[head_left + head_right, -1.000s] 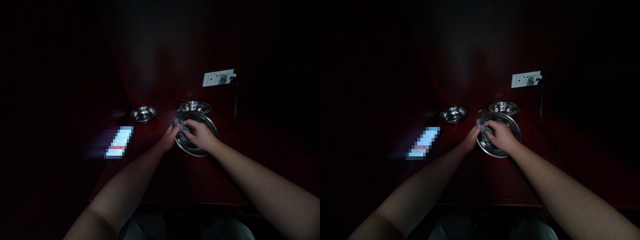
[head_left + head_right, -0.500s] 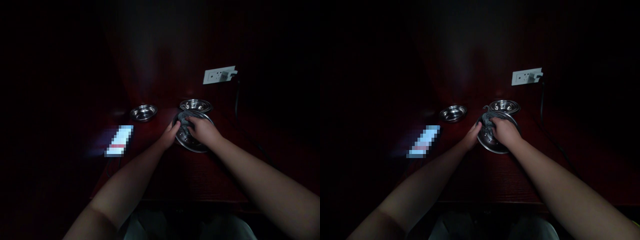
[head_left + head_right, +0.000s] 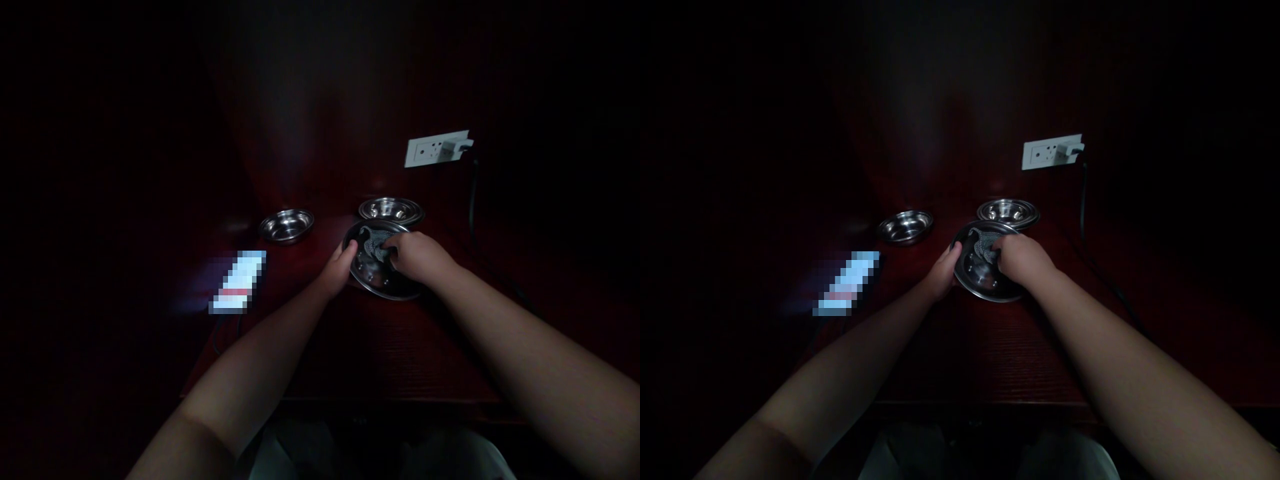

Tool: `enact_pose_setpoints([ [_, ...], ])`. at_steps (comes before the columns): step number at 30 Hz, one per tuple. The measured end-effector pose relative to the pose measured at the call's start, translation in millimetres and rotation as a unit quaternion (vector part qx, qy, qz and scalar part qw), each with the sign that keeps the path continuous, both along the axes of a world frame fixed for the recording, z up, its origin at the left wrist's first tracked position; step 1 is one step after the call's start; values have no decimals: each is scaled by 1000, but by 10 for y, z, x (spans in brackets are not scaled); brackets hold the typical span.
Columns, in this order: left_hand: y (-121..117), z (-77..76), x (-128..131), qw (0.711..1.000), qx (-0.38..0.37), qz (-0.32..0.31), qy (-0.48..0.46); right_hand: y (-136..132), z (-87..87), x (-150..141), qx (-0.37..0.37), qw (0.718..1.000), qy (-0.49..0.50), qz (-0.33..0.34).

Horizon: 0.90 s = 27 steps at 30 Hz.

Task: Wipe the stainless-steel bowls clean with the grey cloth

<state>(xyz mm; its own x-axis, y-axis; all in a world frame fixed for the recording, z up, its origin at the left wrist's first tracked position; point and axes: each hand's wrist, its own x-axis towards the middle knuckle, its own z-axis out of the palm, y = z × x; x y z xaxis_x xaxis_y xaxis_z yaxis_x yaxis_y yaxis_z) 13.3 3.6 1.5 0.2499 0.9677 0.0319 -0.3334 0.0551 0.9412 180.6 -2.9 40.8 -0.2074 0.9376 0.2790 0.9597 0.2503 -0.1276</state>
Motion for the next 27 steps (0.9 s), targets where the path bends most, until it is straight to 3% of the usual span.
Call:
enact_pose_setpoints([
  [6,-43,48,25,999,-45,12,17,21,-31,39,-26,998,-39,38],
  [15,-73,103,35,999,-41,9,13,9,-88,1,-13,999,-26,43],
  [21,-69,103,32,999,-38,17,26,-21,-38,-1,-72,994,-46,72],
  [27,-21,49,37,1000,-21,20,5,-107,-10,-53,-93,983,-23,158],
])
